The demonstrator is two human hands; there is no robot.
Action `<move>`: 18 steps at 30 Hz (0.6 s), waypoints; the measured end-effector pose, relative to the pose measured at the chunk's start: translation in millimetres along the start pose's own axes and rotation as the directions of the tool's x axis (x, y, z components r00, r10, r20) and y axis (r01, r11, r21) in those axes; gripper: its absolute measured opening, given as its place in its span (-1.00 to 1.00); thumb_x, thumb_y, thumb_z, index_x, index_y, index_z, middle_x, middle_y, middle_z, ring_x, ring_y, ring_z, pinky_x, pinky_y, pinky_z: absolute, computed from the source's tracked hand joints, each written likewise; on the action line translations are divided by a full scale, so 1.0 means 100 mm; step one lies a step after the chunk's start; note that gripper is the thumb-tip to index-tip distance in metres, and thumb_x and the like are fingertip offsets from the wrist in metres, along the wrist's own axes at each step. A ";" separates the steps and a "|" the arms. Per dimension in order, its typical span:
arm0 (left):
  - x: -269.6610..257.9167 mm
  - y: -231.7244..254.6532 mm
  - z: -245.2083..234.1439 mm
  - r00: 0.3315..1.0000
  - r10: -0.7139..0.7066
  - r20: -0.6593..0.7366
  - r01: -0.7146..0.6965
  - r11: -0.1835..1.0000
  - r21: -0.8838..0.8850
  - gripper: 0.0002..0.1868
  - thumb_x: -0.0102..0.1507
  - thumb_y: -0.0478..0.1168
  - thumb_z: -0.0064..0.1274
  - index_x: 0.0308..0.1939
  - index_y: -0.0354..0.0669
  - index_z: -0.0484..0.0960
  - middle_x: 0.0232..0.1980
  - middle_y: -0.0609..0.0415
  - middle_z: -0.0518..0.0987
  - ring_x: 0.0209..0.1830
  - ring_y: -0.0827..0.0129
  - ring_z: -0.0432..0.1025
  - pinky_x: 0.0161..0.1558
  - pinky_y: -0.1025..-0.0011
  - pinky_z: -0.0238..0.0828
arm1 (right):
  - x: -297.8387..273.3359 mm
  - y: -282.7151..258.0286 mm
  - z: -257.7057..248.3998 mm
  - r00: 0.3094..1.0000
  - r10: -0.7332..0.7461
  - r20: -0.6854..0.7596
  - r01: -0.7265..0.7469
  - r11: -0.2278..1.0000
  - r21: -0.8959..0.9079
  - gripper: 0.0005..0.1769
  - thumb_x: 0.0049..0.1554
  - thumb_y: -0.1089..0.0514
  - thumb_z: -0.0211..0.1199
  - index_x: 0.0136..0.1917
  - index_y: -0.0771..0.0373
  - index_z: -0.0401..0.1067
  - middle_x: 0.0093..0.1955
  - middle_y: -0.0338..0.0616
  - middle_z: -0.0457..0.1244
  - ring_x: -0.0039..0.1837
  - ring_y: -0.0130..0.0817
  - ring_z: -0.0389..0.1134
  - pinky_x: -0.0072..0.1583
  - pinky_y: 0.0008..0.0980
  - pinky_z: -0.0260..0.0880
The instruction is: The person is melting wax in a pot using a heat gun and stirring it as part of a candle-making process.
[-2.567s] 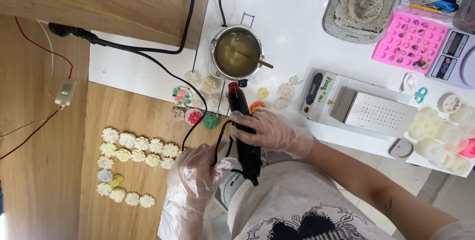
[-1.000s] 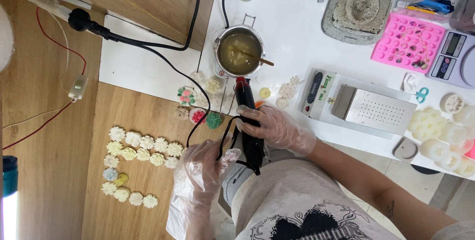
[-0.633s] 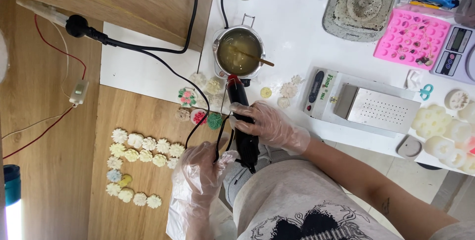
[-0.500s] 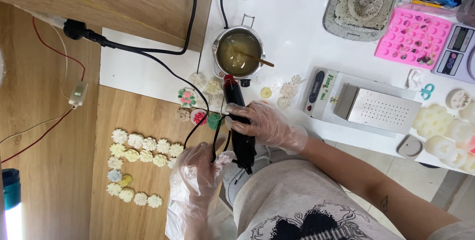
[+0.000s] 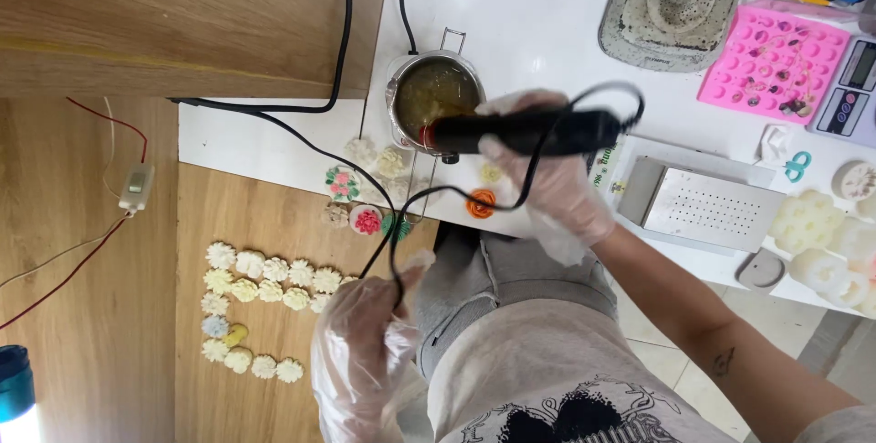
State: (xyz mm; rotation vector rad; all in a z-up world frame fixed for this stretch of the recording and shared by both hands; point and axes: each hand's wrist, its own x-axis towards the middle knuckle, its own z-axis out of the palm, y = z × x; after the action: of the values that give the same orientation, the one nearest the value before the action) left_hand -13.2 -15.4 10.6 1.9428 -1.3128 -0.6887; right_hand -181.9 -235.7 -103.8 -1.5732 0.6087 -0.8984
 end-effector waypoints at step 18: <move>0.16 0.13 0.46 0.980 0.157 0.122 -0.150 0.987 -0.066 -0.28 0.33 0.35 -0.05 0.25 -0.18 0.61 -0.44 0.10 0.47 -0.39 0.23 0.47 -0.20 0.18 0.39 | 0.50 0.42 -0.07 0.988 0.124 0.088 -0.135 0.981 0.136 -0.58 0.25 0.22 0.43 0.23 0.23 0.25 0.14 -0.06 0.36 0.09 -0.38 0.44 0.06 -0.38 0.57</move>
State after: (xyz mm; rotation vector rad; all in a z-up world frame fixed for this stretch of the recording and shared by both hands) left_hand -48.9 -44.8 -8.8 1.7560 -1.4874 -0.7738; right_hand -154.8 -287.9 -133.8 -1.4177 0.5719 -0.7618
